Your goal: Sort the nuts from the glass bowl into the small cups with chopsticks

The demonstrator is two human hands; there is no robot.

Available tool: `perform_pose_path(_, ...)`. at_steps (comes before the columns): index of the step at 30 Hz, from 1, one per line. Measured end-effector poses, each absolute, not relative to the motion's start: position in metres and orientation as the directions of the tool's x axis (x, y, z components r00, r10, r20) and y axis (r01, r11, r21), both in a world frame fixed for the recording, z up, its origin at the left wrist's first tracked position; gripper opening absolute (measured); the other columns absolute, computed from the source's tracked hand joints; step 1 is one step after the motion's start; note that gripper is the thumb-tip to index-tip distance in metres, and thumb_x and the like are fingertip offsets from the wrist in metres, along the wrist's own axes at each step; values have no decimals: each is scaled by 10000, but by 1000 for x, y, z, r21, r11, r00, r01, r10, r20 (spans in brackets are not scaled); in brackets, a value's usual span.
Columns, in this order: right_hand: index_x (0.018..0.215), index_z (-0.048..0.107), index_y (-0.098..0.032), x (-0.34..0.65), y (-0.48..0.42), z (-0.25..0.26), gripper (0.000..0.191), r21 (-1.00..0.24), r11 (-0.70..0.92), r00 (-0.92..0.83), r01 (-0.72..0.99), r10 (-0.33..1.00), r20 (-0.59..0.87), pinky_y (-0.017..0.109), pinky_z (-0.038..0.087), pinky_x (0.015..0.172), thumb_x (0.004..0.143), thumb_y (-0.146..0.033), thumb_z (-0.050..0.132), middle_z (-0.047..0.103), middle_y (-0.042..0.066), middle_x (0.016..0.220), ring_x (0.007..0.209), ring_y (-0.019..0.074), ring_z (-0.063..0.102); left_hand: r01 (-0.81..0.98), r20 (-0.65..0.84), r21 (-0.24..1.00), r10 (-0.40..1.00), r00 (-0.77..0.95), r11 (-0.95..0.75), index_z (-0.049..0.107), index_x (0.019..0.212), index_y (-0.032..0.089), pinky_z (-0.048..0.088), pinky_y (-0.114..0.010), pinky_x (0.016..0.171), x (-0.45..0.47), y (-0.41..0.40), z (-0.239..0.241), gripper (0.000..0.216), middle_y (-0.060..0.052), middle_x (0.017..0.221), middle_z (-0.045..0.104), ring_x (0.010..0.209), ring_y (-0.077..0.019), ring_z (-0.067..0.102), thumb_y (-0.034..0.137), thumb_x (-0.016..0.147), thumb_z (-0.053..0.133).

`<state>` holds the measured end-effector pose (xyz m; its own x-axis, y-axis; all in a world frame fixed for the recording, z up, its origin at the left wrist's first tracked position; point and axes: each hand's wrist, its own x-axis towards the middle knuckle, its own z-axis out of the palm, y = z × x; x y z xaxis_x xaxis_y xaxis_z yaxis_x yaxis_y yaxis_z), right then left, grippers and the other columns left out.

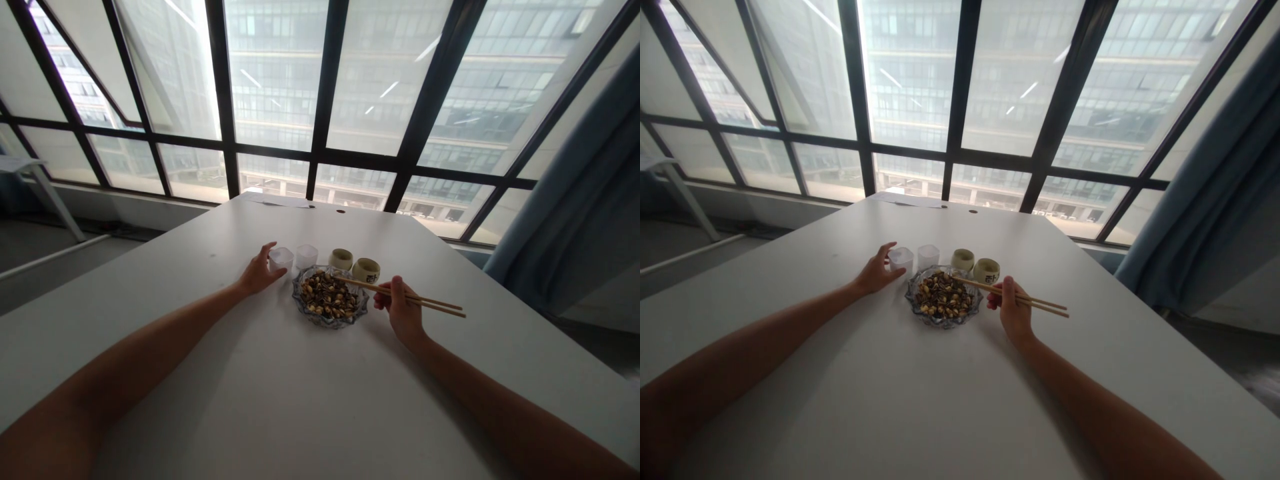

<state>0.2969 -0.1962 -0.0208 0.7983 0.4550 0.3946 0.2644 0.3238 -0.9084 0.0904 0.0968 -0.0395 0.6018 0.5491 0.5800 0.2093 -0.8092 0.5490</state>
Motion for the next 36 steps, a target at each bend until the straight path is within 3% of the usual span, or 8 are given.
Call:
perform_pose_path(4, 723, 639, -172, 297, -197, -21, 575, -913, 310, 791, 266, 471, 390, 254, 456, 398, 777, -744, 625, 626, 15, 519, 398, 129, 564, 128, 643, 481, 448, 621, -867, 403, 1422, 196, 555, -456, 917, 90, 93, -38, 778, -153, 1332, 597, 1072, -283, 647, 440, 750, 711)
perform_pose_path(9, 743, 641, -182, 293, -203, -17, 532, -852, 270, 711, 449, 469, 524, 261, 460, 422, 871, -691, 554, 634, 18, 545, 431, 137, 578, 152, 641, 457, 442, 628, -877, 404, 1424, 198, 550, -469, 927, 88, 89, -36, 761, -158, 1344, 595, 1107, -296, 641, 430, 767, 709)
perform_pose_path(15, 746, 649, -193, 292, -210, -14, 405, -611, 131, 461, 781, 538, 706, 271, 475, 513, 968, -510, 527, 655, 27, 610, 524, 145, 606, 169, 652, 404, 413, 636, -899, 399, 1431, 210, 540, -467, 966, 87, 86, -34, 747, -148, 1391, 570, 1204, -305, 602, 411, 780, 707)
perform_pose_path(19, 711, 633, -198, 290, -209, -12, 393, -496, 103, 356, 862, 575, 737, 266, 450, 521, 982, -456, 514, 633, 19, 595, 514, 136, 579, 175, 672, 344, 372, 641, -923, 419, 1425, 202, 496, -470, 1047, 86, 83, -32, 739, -140, 1393, 570, 1257, -304, 565, 406, 780, 719)
perform_pose_path(36, 706, 644, -190, 293, -209, -12, 431, -609, 118, 445, 784, 577, 685, 255, 465, 476, 973, -505, 519, 654, 27, 570, 472, 138, 600, 201, 691, 248, 318, 649, -948, 447, 1430, 203, 481, -468, 1067, 86, 82, -32, 704, -130, 1341, 601, 1233, -299, 575, 399, 808, 712)
